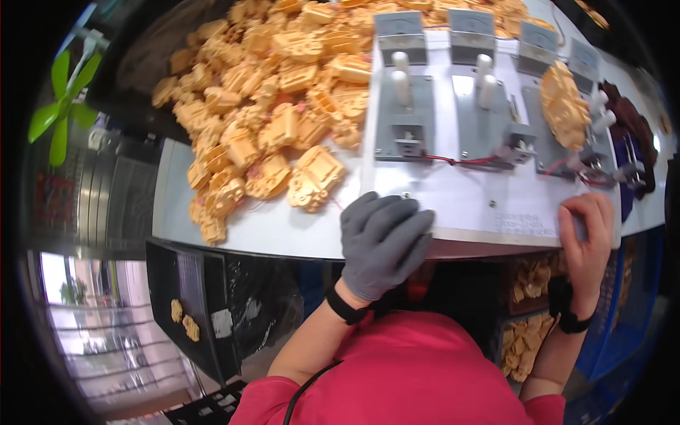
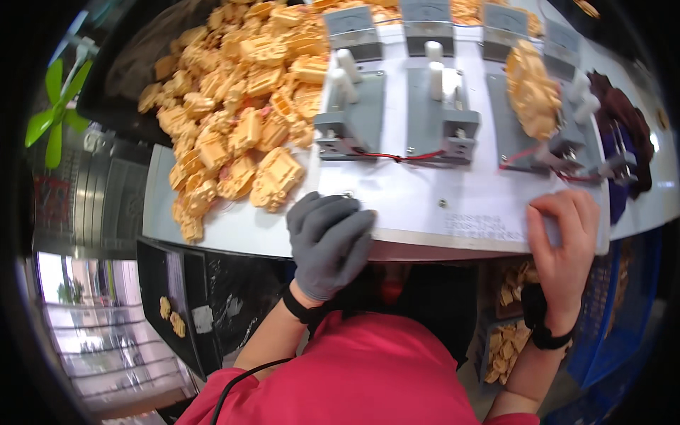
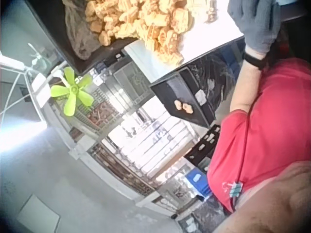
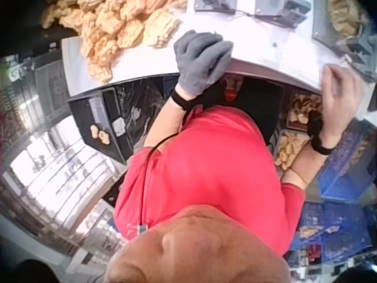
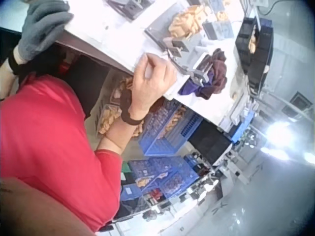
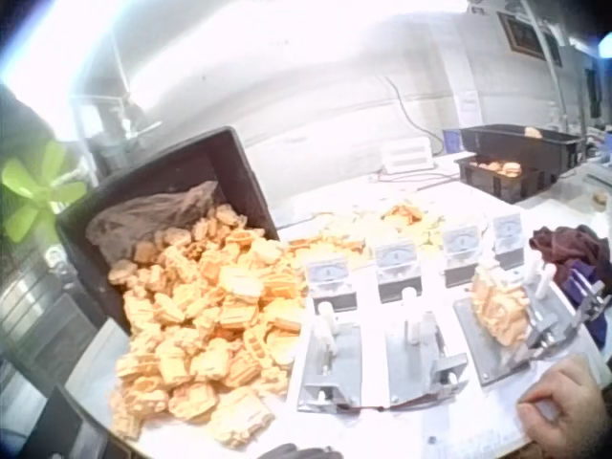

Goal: The person assembles small yellow plastic components by inserting red wires into them and placing them into a testing jig. They handle the parts one at a time, occasionally wiping the jig with a cloth, and transfer finished units into a bin.

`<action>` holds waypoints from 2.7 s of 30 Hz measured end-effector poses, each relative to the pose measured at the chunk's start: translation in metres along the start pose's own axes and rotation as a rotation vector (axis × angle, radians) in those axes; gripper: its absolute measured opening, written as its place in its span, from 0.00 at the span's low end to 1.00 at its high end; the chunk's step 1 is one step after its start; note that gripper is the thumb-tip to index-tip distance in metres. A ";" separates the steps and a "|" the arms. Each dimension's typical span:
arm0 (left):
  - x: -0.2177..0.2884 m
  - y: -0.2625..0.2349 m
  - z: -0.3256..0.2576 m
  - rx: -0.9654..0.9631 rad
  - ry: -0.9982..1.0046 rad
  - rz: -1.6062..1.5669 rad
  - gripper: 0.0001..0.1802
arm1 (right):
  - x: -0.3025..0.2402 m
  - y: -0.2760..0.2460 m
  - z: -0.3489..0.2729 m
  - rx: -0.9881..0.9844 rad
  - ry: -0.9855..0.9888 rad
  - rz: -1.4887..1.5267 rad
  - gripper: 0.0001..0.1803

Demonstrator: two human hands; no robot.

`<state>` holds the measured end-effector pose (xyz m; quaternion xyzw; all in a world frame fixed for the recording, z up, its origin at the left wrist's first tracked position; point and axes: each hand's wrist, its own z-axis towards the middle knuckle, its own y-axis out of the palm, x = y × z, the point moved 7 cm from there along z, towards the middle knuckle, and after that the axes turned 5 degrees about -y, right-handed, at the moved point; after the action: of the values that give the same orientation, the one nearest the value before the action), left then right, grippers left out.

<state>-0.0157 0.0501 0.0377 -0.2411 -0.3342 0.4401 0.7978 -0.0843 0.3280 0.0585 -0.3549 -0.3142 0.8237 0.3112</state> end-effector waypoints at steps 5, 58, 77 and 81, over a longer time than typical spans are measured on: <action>-0.004 0.000 -0.003 0.039 -0.009 -0.008 0.17 | 0.003 0.005 0.000 -0.038 0.020 0.026 0.04; -0.001 0.002 -0.002 -0.007 -0.023 0.033 0.14 | 0.003 0.001 0.005 0.020 -0.061 0.007 0.07; 0.001 0.003 -0.004 -0.057 -0.016 0.014 0.15 | 0.000 -0.004 0.006 0.056 -0.106 0.006 0.07; 0.003 0.000 -0.005 -0.039 -0.026 0.031 0.13 | 0.000 -0.002 0.005 0.047 -0.110 0.028 0.07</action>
<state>-0.0106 0.0520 0.0350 -0.2560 -0.3490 0.4490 0.7817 -0.0877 0.3279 0.0632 -0.3060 -0.3065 0.8534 0.2900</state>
